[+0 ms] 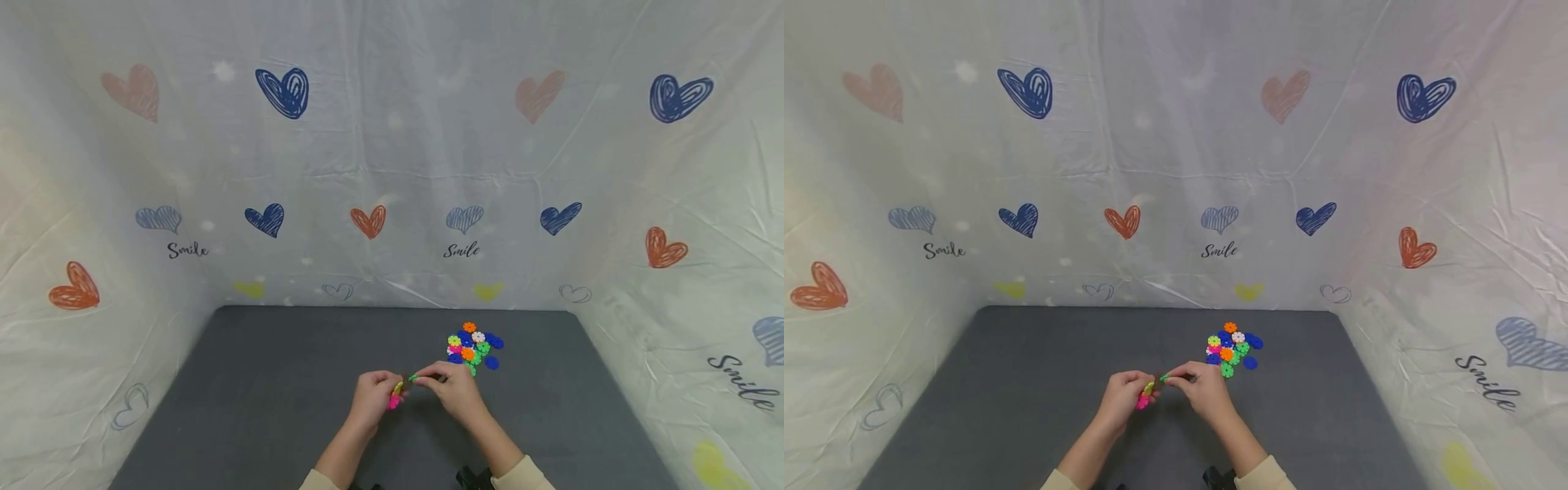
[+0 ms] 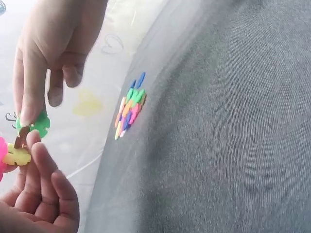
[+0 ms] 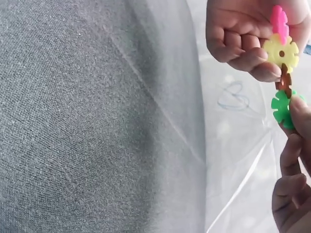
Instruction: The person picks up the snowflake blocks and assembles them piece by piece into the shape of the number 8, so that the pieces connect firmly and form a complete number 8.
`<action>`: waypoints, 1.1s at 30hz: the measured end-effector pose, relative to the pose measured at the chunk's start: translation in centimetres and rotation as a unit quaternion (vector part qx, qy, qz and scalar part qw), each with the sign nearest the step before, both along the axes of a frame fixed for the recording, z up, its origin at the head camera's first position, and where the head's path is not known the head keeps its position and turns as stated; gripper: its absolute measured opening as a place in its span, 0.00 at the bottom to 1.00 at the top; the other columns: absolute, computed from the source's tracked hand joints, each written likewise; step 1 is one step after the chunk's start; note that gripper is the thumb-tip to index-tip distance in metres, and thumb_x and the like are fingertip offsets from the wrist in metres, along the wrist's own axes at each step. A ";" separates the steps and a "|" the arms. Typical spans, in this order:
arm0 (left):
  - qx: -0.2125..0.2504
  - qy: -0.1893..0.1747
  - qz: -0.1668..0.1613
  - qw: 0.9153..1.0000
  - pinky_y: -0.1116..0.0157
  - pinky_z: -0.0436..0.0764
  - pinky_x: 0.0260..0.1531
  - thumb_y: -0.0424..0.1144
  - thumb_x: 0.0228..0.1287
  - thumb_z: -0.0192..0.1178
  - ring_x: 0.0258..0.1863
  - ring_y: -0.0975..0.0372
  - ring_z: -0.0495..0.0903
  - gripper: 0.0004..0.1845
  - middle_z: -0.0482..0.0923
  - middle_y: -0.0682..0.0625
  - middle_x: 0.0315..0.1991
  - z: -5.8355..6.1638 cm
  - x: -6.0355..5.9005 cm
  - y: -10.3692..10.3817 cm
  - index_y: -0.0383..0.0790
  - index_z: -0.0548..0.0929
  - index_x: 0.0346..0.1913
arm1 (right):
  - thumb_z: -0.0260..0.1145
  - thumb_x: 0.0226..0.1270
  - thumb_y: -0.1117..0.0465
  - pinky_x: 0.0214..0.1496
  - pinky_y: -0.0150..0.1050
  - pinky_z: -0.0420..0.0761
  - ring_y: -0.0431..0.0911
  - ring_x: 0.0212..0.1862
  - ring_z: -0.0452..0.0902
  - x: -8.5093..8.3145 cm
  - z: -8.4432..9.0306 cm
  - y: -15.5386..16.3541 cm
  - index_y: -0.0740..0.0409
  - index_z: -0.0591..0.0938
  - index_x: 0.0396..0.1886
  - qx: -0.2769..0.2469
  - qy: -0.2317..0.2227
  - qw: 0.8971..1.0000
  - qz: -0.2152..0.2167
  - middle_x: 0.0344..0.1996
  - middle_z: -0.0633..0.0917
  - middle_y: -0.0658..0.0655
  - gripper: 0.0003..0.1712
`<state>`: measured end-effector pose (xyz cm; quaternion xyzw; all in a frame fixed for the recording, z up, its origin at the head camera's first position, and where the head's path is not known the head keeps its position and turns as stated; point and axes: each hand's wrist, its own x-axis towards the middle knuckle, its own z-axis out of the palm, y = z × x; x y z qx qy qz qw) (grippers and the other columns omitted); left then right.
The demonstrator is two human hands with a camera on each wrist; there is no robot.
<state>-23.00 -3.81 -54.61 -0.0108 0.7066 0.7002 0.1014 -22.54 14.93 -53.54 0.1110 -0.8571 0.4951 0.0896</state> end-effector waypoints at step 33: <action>-0.019 -0.058 -0.053 0.997 0.68 0.78 0.25 0.42 0.72 0.58 0.22 0.68 0.81 0.18 0.89 0.48 0.30 -0.4 -0.4 -1.1 0.27 0.86 0.48 | 0.73 0.65 0.56 0.35 0.35 0.80 0.50 0.44 0.81 -2.6 -1.1 7.7 0.56 0.87 0.53 0.012 -0.068 0.993 -0.095 0.46 0.89 0.56 0.18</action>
